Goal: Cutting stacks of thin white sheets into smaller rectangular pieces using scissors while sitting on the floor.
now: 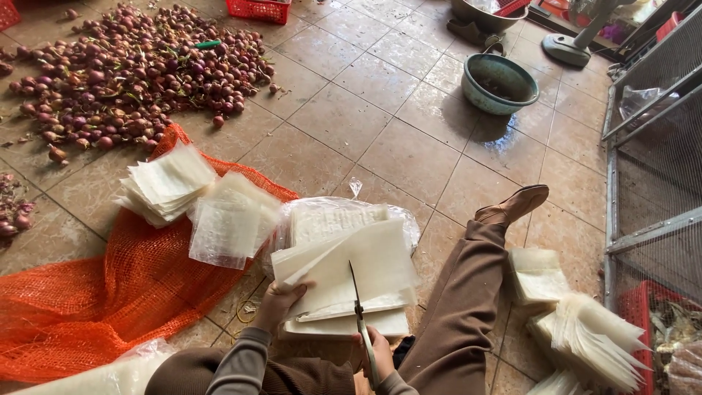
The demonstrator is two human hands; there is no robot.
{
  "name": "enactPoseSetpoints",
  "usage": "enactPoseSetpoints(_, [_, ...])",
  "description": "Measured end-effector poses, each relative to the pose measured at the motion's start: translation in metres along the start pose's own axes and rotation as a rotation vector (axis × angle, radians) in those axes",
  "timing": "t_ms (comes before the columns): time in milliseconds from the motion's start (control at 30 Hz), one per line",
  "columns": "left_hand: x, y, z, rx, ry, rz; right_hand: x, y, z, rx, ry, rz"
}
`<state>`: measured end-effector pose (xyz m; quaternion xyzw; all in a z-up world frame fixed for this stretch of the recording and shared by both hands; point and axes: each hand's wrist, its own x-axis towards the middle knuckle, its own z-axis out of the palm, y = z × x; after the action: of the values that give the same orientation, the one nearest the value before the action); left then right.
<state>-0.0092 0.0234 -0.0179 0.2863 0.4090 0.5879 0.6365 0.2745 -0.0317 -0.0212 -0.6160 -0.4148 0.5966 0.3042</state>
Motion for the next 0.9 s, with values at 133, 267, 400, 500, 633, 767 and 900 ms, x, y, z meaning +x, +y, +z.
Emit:
enactPoseSetpoints(133, [-0.012, 0.021, 0.020, 0.151, -0.017, -0.128, 0.018, 0.009, -0.009, 0.261, -0.359, 0.092])
enactPoseSetpoints(267, [-0.008, 0.016, 0.018, 0.041, 0.059, -0.301, 0.005, -0.027, 0.002, 0.151, -0.144, 0.086])
enactPoseSetpoints(400, [-0.009, 0.009, 0.009, -0.168, 0.128, -0.459, 0.007, -0.019, 0.009, 0.146, -0.050, 0.118])
enactPoseSetpoints(500, [-0.009, 0.008, 0.002, -0.181, 0.216, -0.553, 0.023, -0.007, 0.009, -0.144, -0.136, -0.046])
enactPoseSetpoints(633, [-0.008, 0.004, 0.003, -0.161, 0.214, -0.646, 0.035, -0.041, 0.009, 0.030, -0.238, 0.143])
enactPoseSetpoints(767, [-0.008, -0.004, -0.005, -0.115, 0.186, -0.593, 0.050, -0.037, 0.015, 0.119, -0.206, 0.298])
enactPoseSetpoints(900, [-0.012, -0.006, -0.003, -0.129, 0.291, -0.517, 0.074, 0.005, 0.009, 0.152, -0.453, 0.432])
